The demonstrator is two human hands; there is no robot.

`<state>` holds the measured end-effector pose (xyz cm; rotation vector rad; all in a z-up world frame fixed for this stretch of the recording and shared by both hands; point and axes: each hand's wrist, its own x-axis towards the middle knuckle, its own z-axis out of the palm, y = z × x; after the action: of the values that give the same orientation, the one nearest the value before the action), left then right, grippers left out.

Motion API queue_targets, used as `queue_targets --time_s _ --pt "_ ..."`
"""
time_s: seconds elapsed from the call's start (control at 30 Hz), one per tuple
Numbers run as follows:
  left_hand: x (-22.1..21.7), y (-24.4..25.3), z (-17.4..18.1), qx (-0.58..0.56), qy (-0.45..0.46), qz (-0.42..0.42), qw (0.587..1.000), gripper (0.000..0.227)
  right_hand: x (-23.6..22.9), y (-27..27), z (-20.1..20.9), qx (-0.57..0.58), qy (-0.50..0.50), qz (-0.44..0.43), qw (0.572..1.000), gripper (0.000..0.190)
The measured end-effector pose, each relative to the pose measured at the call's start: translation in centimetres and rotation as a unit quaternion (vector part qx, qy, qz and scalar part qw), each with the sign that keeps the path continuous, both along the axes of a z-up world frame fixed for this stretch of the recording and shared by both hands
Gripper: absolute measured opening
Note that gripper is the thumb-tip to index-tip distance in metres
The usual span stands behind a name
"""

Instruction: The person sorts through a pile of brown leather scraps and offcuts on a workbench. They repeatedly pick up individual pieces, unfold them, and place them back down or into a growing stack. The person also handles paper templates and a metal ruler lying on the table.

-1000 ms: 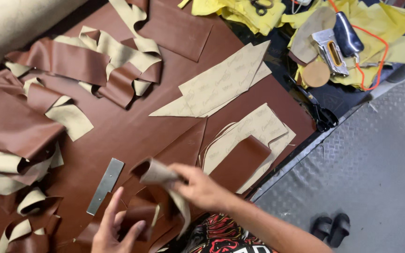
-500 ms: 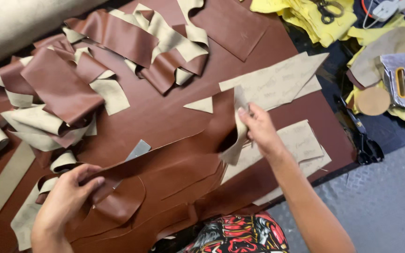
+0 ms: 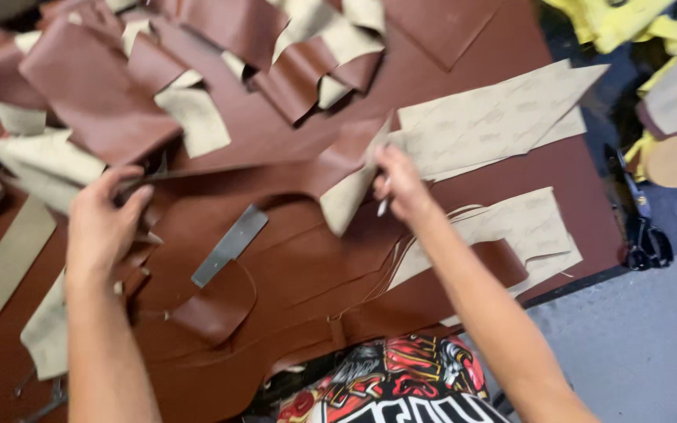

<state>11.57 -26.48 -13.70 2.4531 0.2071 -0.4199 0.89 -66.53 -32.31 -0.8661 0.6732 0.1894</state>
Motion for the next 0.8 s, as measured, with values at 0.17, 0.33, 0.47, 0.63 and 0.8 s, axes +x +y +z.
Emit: queue_targets --time_s 0.17,0.33,0.47,0.63,0.8 --pt "-1.1 4.3 -7.4 0.08 -0.241 -0.144 0.956 0.044 0.4 -3.3 0.5 -0.269 0.008 -0.009 0.963 0.032" --pt "-9.3 9.2 -11.6 0.058 -0.158 0.088 0.982 0.035 -3.8 -3.3 2.2 -0.414 -0.002 -0.032 0.91 0.049" --pt "-19.1 12.9 -13.4 0.061 -0.208 0.221 0.951 0.034 -8.9 -1.7 2.5 -0.533 -0.074 0.031 0.842 0.026" --pt "-28.2 15.6 -15.2 0.041 -0.172 0.349 0.92 0.03 -11.6 2.8 2.2 -0.415 -0.057 0.153 0.895 0.021" --pt "-29.3 17.8 -15.6 0.049 -0.195 0.345 0.917 0.037 -11.2 9.2 4.6 -0.404 -0.091 0.226 0.882 0.021"
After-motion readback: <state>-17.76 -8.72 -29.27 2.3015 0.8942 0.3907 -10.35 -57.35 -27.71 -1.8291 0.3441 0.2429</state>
